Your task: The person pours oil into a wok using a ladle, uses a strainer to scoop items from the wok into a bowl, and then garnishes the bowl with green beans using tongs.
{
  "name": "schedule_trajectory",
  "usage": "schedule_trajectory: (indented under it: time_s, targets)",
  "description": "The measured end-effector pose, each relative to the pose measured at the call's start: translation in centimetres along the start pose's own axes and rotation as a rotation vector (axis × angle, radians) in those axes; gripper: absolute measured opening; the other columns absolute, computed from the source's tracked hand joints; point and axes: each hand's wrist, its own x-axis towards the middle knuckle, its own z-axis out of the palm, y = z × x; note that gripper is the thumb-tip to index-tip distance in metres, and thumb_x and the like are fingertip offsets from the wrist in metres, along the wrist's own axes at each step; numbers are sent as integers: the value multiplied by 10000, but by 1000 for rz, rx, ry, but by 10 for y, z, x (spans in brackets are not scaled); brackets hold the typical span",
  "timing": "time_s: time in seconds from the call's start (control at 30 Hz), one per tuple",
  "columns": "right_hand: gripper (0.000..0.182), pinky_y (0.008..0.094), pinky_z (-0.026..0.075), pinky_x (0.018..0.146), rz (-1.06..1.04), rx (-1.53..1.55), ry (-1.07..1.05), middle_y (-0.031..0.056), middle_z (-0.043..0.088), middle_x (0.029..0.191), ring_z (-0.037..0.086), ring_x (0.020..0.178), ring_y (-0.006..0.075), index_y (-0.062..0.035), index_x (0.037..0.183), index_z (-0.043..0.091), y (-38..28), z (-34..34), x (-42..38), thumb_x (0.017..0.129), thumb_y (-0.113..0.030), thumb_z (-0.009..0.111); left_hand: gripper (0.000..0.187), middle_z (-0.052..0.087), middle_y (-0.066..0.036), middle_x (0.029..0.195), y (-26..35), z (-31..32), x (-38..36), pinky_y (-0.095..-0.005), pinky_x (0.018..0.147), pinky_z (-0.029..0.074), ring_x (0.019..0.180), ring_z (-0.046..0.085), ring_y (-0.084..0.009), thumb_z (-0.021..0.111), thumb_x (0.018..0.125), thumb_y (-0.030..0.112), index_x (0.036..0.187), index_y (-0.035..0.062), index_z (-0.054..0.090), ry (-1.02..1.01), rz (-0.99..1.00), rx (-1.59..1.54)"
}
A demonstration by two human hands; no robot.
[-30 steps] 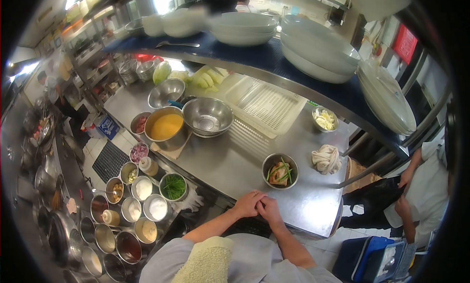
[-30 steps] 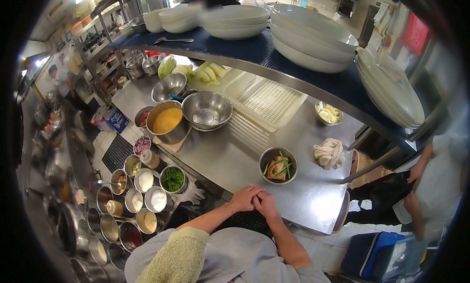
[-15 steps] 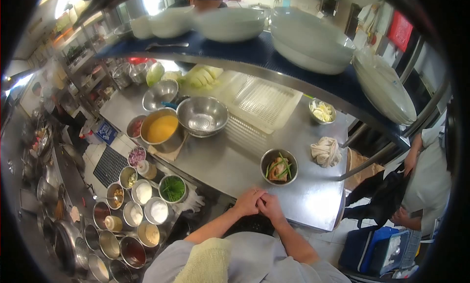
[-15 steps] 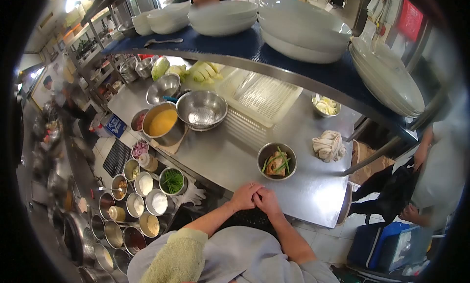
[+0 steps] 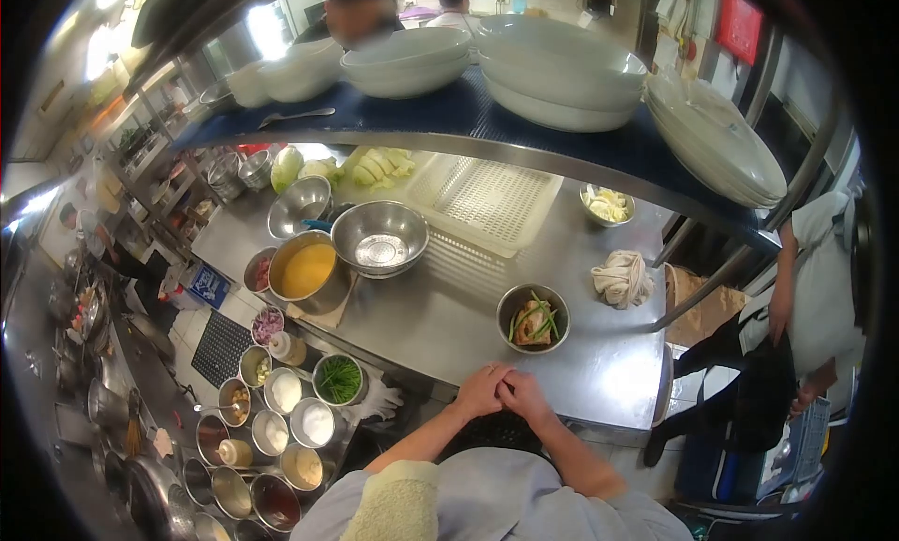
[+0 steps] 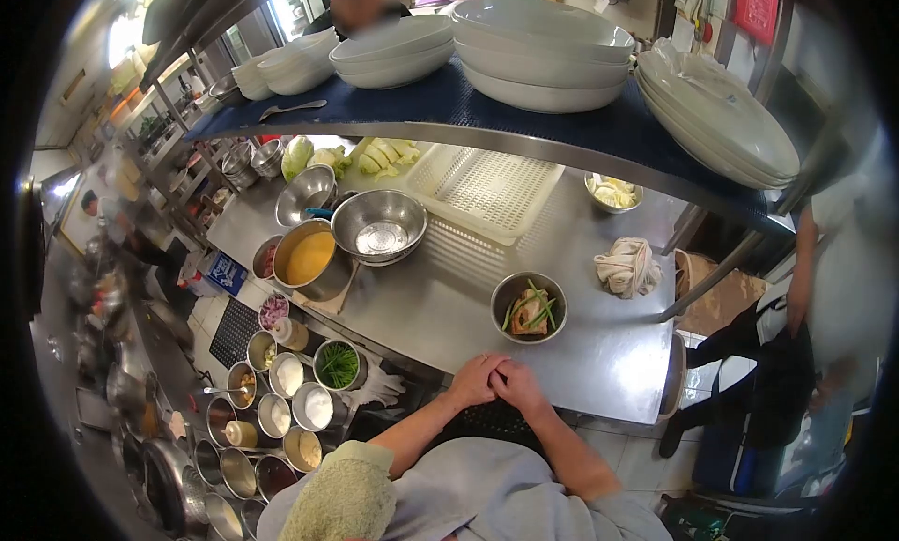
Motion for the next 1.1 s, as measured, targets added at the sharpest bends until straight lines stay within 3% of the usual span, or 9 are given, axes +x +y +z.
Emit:
schedule_trajectory:
  time_s: [0.33, 0.57, 0.87, 1.1]
  targets:
    - [137, 452, 493, 595, -84, -70, 22, 186, 631, 749, 610, 679, 393, -22, 806, 631, 2, -1, 0, 799, -159, 624, 575, 580, -179, 1138, -1, 0, 1, -416, 927, 453, 1079, 542, -369, 639, 646, 62, 1206, 59, 511, -1, 82, 19]
    - [109, 438, 483, 566, 3, -46, 12, 197, 618, 718, 599, 645, 398, -26, 797, 626, 1, 1, -2, 799, -134, 611, 539, 597, -164, 1068, 0, 2, -2, -428, 881, 460, 1017, 564, -368, 651, 659, 51, 1182, 56, 516, 33, 26, 19]
    - [134, 447, 482, 563, -15, -92, 16, 195, 618, 716, 600, 654, 409, -25, 790, 635, -13, -8, 1, 804, -156, 614, 576, 586, -165, 1129, -4, 4, 0, -414, 921, 450, 1057, 551, -358, 646, 633, 55, 1196, 68, 525, 33, 95, 47]
    - [152, 434, 486, 602, -16, -24, -5, 198, 625, 767, 611, 709, 397, -12, 822, 630, -1, -2, -4, 832, -160, 595, 527, 602, -169, 1094, 2, 4, -4, -417, 918, 455, 1056, 558, -356, 661, 668, 77, 1181, 63, 536, 36, 1, -12]
